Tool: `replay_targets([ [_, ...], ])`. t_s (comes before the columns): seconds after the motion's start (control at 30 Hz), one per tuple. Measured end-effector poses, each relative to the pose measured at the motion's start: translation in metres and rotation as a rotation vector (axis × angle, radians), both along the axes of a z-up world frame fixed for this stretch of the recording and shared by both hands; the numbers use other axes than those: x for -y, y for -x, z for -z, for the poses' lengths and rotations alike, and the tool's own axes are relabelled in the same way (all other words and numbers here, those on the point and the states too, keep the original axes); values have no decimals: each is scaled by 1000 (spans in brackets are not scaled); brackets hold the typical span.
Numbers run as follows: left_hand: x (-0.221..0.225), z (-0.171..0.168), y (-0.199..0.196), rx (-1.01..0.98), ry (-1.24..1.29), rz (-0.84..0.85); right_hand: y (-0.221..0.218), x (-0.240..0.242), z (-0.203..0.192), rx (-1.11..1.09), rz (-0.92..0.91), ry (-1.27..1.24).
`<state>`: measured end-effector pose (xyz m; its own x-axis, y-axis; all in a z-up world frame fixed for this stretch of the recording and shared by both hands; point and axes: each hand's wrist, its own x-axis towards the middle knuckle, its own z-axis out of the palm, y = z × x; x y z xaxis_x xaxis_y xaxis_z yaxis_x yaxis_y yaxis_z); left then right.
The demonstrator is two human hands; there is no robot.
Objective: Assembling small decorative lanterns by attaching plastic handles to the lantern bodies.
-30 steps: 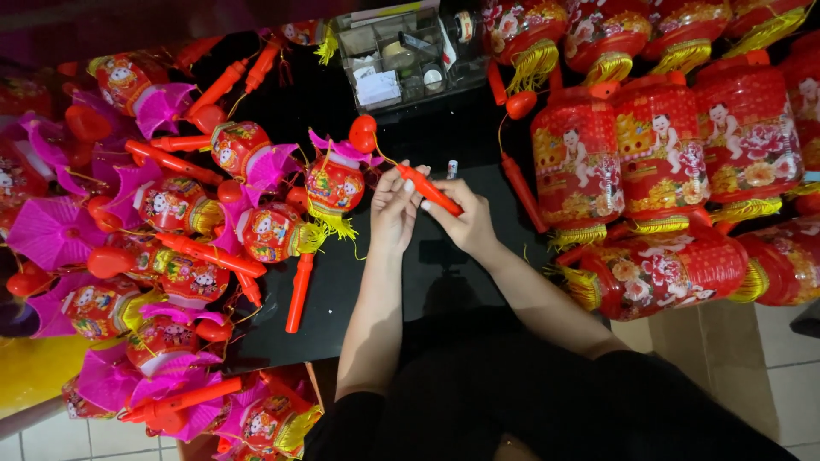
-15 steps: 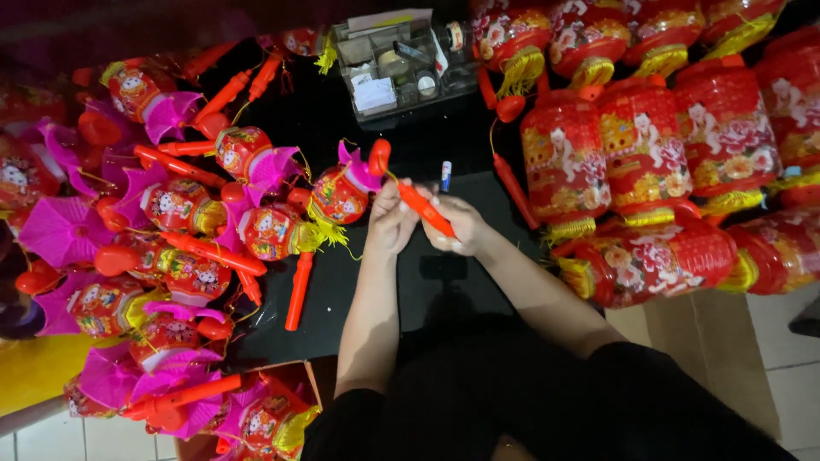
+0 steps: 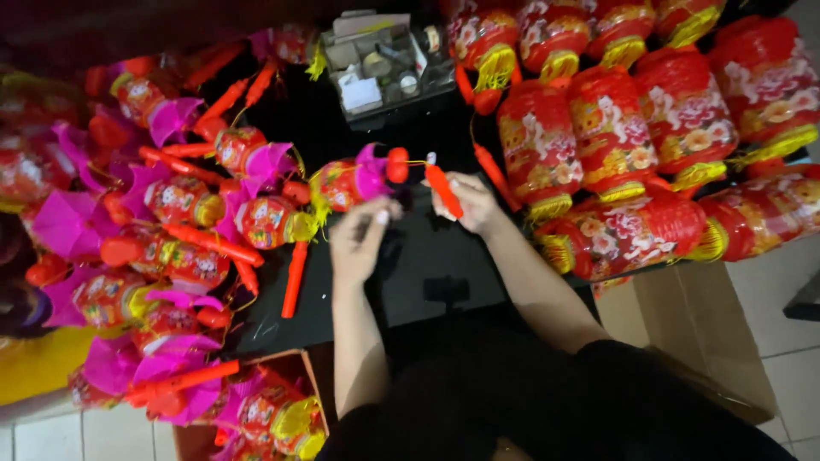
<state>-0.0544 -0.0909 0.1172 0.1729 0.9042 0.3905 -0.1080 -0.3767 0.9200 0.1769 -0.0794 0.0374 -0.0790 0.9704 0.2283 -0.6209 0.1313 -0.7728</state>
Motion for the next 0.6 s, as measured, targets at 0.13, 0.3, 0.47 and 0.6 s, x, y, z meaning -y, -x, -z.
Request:
replay_targets([
  [0.13,-22,-25,34,-283,-315,-171,8,5,-34,79,-108,-315],
  [0.3,-34,-8,18,-287,24,306,0,-6,-22,-178,-403,-395],
  [0.47,-48,33,0,15,197,522,-18,-14,0,-403,-637,-455],
  [0.6,-47,44,0,35,342,559,-28,-21,10,-632,-875,-509],
])
